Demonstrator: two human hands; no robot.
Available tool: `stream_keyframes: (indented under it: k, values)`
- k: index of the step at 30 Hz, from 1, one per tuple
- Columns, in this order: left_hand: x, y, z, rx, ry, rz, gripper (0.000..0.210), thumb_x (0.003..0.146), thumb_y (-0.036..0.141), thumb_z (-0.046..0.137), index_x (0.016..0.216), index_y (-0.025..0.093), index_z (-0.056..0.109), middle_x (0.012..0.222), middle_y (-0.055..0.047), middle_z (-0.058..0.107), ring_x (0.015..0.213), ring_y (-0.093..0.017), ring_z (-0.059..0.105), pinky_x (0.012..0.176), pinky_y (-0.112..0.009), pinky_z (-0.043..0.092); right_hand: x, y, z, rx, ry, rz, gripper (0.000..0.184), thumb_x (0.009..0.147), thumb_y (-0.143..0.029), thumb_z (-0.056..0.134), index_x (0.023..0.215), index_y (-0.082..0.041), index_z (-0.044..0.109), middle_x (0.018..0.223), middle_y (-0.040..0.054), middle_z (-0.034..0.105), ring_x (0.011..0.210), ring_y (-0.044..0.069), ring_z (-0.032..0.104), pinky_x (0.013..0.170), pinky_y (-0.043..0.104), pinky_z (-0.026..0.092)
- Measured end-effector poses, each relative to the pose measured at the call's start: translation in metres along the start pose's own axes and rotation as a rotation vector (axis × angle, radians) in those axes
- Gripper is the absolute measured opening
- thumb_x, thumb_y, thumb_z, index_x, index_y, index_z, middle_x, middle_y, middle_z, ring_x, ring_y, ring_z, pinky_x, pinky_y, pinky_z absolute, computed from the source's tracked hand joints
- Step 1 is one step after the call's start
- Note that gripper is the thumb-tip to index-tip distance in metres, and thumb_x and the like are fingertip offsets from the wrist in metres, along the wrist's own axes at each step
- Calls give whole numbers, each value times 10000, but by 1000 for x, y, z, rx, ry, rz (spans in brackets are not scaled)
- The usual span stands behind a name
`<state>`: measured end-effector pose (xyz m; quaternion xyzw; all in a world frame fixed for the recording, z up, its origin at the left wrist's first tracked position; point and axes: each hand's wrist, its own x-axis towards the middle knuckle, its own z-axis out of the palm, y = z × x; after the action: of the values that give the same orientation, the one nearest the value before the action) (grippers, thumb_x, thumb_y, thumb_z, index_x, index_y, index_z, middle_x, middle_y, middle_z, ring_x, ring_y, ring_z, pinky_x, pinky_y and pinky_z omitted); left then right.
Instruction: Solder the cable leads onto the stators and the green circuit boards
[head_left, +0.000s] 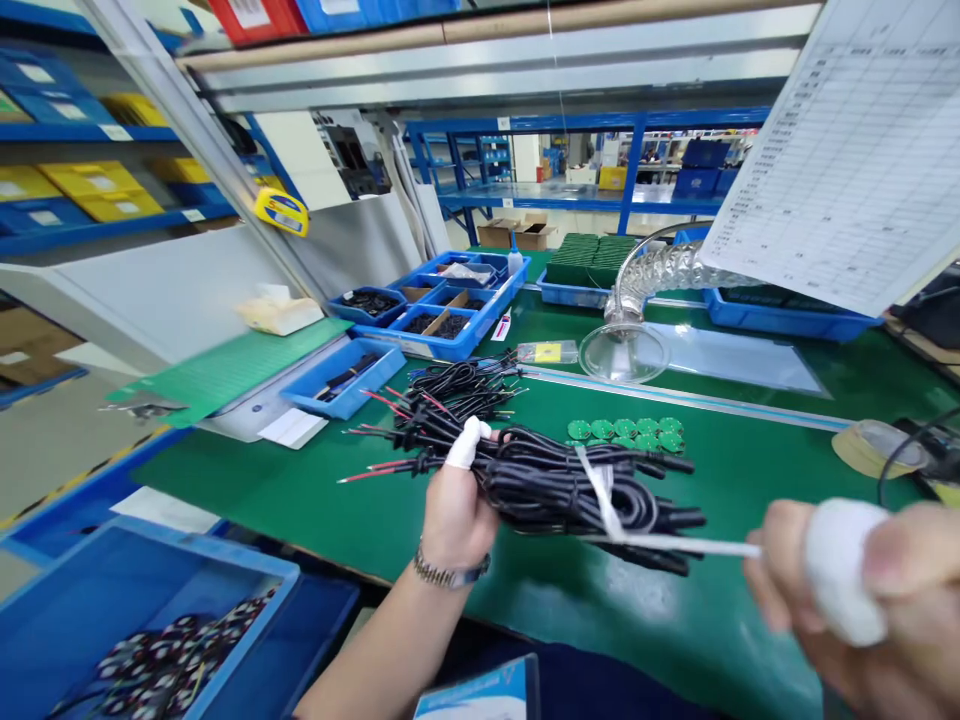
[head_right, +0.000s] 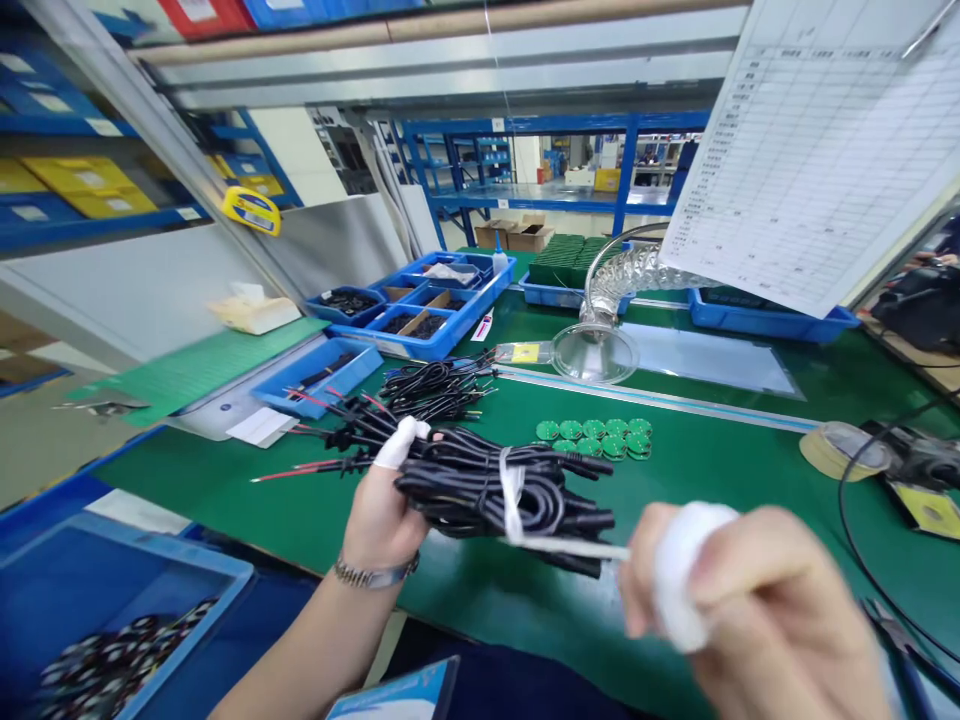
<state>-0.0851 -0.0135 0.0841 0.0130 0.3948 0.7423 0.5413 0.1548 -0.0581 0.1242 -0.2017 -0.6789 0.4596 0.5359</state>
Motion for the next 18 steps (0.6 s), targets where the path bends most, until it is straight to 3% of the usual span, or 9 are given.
stream_keyframes:
  k: [1,3,4,5,6,9,12,15,18]
  values:
    - [0,1,-1,12,8,43,168,725,262,615,613,141,581,592,19,609,556,-104,592,629,-238,506,3,2,4,-35,-144,-25,155,895,-237,388,970,-278,518,676,5,561,648,124,562,585,247,469]
    - [5,0,-5,54,56,145,179,689,280,645,598,140,580,588,15,613,555,-112,593,644,-258,509,10,5,10,-79,-634,-72,201,900,-240,375,965,-222,564,768,41,627,748,132,605,665,231,491]
    - [9,-2,-7,75,85,187,186,676,286,652,592,136,580,586,10,615,553,-115,592,647,-266,509,12,7,10,-85,-791,-101,241,906,-273,355,969,-207,578,835,57,646,814,140,614,707,230,496]
    - [14,-4,-10,90,113,222,193,671,291,653,589,131,582,587,5,618,552,-116,589,650,-272,508,14,9,8,-97,-821,-135,276,911,-307,335,979,-207,583,892,63,653,869,148,612,739,238,498]
    - [19,-5,-12,98,136,247,200,670,295,651,585,127,582,587,1,620,552,-115,586,653,-274,506,15,12,5,-148,-732,-158,269,909,-308,341,1009,-223,576,928,57,653,910,155,603,770,259,496]
    - [28,-9,-17,103,161,277,200,663,292,653,580,122,586,582,0,620,552,-110,581,660,-273,500,8,30,-3,-593,-237,-163,237,848,-170,470,1047,-235,581,947,61,652,935,177,581,799,318,477]
    - [27,-13,-15,105,132,299,181,661,287,658,592,129,604,601,-3,636,571,-120,597,667,-275,500,-4,61,8,-947,-127,-221,189,794,-156,543,944,-199,649,793,67,670,769,186,601,687,315,474]
    - [22,-19,-11,140,88,311,209,674,324,651,596,133,622,622,-16,654,594,-134,613,675,-281,499,-10,92,35,-844,-152,83,223,817,-284,530,982,-176,634,657,34,652,544,121,569,555,242,451]
    - [18,-28,-9,164,75,322,232,673,355,657,607,134,631,650,-19,664,619,-138,618,691,-284,495,-7,113,61,-481,26,466,299,798,-389,531,959,-151,612,608,16,615,468,95,522,482,209,424]
